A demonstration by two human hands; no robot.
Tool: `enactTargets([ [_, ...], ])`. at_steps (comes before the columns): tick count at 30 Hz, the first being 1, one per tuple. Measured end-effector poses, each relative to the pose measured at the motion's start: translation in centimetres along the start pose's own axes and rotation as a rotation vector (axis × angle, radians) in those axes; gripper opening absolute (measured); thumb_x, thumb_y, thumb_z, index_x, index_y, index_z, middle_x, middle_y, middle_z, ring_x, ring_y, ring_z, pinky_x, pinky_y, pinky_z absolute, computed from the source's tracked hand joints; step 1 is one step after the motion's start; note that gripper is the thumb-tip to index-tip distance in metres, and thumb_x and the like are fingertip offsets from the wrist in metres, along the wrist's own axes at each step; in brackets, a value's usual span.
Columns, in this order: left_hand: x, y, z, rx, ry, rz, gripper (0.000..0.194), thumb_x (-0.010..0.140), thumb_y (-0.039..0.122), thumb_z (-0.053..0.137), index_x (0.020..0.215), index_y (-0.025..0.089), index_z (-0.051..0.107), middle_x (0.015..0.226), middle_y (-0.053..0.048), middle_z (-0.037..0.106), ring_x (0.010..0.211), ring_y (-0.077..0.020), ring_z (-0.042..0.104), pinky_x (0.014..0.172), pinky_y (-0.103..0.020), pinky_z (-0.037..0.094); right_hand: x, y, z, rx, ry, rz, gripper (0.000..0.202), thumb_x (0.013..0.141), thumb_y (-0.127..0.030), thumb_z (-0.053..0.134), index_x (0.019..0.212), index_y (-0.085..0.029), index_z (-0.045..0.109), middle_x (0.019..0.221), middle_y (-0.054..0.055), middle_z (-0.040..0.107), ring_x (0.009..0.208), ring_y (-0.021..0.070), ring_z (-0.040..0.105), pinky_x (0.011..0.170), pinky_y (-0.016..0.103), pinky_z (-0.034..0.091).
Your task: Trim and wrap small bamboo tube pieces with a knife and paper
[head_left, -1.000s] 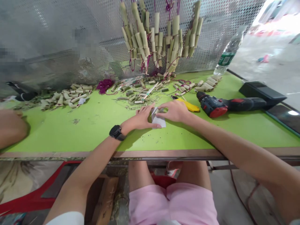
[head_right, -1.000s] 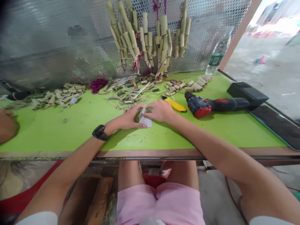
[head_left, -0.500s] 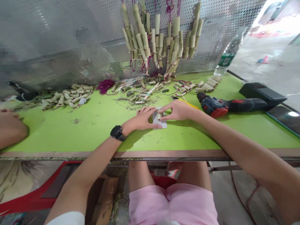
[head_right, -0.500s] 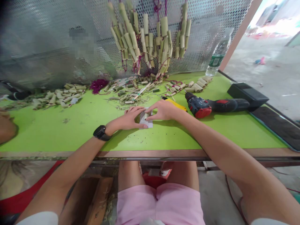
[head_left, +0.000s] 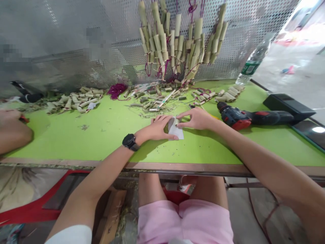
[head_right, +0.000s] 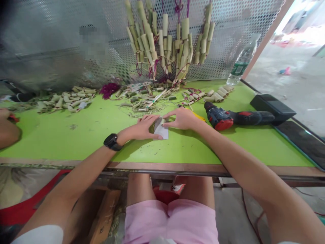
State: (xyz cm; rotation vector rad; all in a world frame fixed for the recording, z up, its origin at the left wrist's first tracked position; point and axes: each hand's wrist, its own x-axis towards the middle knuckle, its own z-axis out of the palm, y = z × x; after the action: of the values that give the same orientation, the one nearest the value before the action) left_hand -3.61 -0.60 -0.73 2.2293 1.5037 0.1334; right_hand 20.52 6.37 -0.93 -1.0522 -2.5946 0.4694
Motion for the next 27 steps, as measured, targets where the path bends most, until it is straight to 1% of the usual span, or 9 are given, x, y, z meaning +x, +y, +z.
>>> enactTargets([
  [3, 0.0, 0.0, 0.0, 0.005, 0.006, 0.001, 0.121, 0.078, 0.095, 0.068, 0.175, 0.031, 0.031, 0.18, -0.017, 0.035, 0.165, -0.0491, 0.028, 0.13, -0.068, 0.027, -0.2, -1.3, 0.8, -0.048, 0.101, 0.046, 0.04, 0.095, -0.055, 0.077, 0.122, -0.029, 0.09, 0.102, 0.007, 0.088, 0.078, 0.0251, 0.074, 0.072, 0.035, 0.051],
  [6, 0.0, -0.2, 0.2, 0.014, 0.022, 0.017, 0.123, 0.075, 0.094, 0.071, 0.174, 0.031, 0.032, 0.18, -0.017, 0.036, 0.165, -0.0494, 0.028, 0.131, -0.068, 0.025, -0.4, -2.5, 1.3, 0.021, 0.007, -0.103, 0.032, 0.094, -0.045, 0.078, 0.12, -0.03, 0.09, 0.106, 0.004, 0.088, 0.085, 0.0243, 0.076, 0.076, 0.033, 0.051],
  [8, 0.0, -0.3, 0.2, 0.018, 0.025, 0.024, 0.122, 0.075, 0.094, 0.071, 0.173, 0.031, 0.034, 0.178, -0.016, 0.038, 0.164, -0.0494, 0.029, 0.131, -0.067, 0.027, -0.3, -2.1, 0.9, 0.063, -0.066, -0.151, 0.034, 0.091, -0.046, 0.081, 0.121, -0.033, 0.09, 0.108, 0.002, 0.088, 0.083, 0.0226, 0.076, 0.076, 0.032, 0.051],
  [10, 0.0, -0.3, 0.1, 0.019, 0.015, 0.02, 0.12, 0.077, 0.095, 0.069, 0.173, 0.032, 0.035, 0.177, -0.015, 0.04, 0.162, -0.049, 0.031, 0.13, -0.066, 0.03, -0.2, -1.2, 0.2, 0.062, -0.079, -0.098, 0.04, 0.09, -0.053, 0.082, 0.123, -0.033, 0.089, 0.108, 0.002, 0.089, 0.08, 0.0221, 0.074, 0.074, 0.032, 0.05],
  [14, 0.0, -0.2, 0.0, 0.03, 0.001, 0.047, 0.113, 0.08, 0.093, 0.066, 0.172, 0.034, 0.039, 0.177, -0.013, 0.04, 0.162, -0.0483, 0.03, 0.13, -0.068, 0.03, -0.2, -0.7, 0.2, 0.001, 0.053, 0.038, 0.044, 0.093, -0.057, 0.078, 0.125, -0.029, 0.089, 0.11, 0.006, 0.088, 0.084, 0.0252, 0.075, 0.076, 0.035, 0.052],
  [17, -0.1, -0.1, -0.2, 0.032, -0.011, 0.061, 0.108, 0.082, 0.093, 0.064, 0.17, 0.033, 0.043, 0.178, -0.013, 0.04, 0.163, -0.0487, 0.03, 0.131, -0.071, 0.027, -0.3, -1.4, 0.9, 0.062, 0.046, -0.034, 0.038, 0.095, -0.05, 0.076, 0.124, -0.029, 0.089, 0.113, 0.005, 0.088, 0.086, 0.0242, 0.076, 0.077, 0.035, 0.052],
  [20, -0.2, 0.0, -0.2, 0.047, -0.042, 0.032, 0.111, 0.084, 0.095, 0.06, 0.174, 0.033, 0.038, 0.183, -0.013, 0.032, 0.166, -0.0487, 0.025, 0.132, -0.072, 0.024, -0.1, -1.0, 0.7, 0.108, -0.048, -0.063, 0.041, 0.088, -0.054, 0.084, 0.123, -0.034, 0.09, 0.117, 0.003, 0.088, 0.078, 0.0213, 0.073, 0.073, 0.033, 0.051],
  [24, -0.1, -0.1, -0.1, 0.061, -0.049, 0.033, 0.114, 0.085, 0.095, 0.058, 0.177, 0.033, 0.032, 0.185, -0.013, 0.028, 0.169, -0.0491, 0.018, 0.132, -0.071, 0.024, -0.1, -0.5, 0.0, -0.011, 0.024, 0.053, 0.044, 0.088, -0.059, 0.084, 0.122, -0.031, 0.091, 0.108, 0.006, 0.089, 0.079, 0.0233, 0.073, 0.074, 0.034, 0.051],
  [27, -0.2, 0.0, -0.2, 0.061, -0.057, 0.016, 0.12, 0.083, 0.096, 0.061, 0.179, 0.032, 0.028, 0.186, -0.013, 0.027, 0.171, -0.0496, 0.016, 0.133, -0.072, 0.021, -0.4, -1.3, 0.3, 0.033, 0.003, -0.031, 0.038, 0.09, -0.053, 0.083, 0.121, -0.032, 0.09, 0.105, 0.003, 0.089, 0.081, 0.0226, 0.075, 0.074, 0.033, 0.051],
])
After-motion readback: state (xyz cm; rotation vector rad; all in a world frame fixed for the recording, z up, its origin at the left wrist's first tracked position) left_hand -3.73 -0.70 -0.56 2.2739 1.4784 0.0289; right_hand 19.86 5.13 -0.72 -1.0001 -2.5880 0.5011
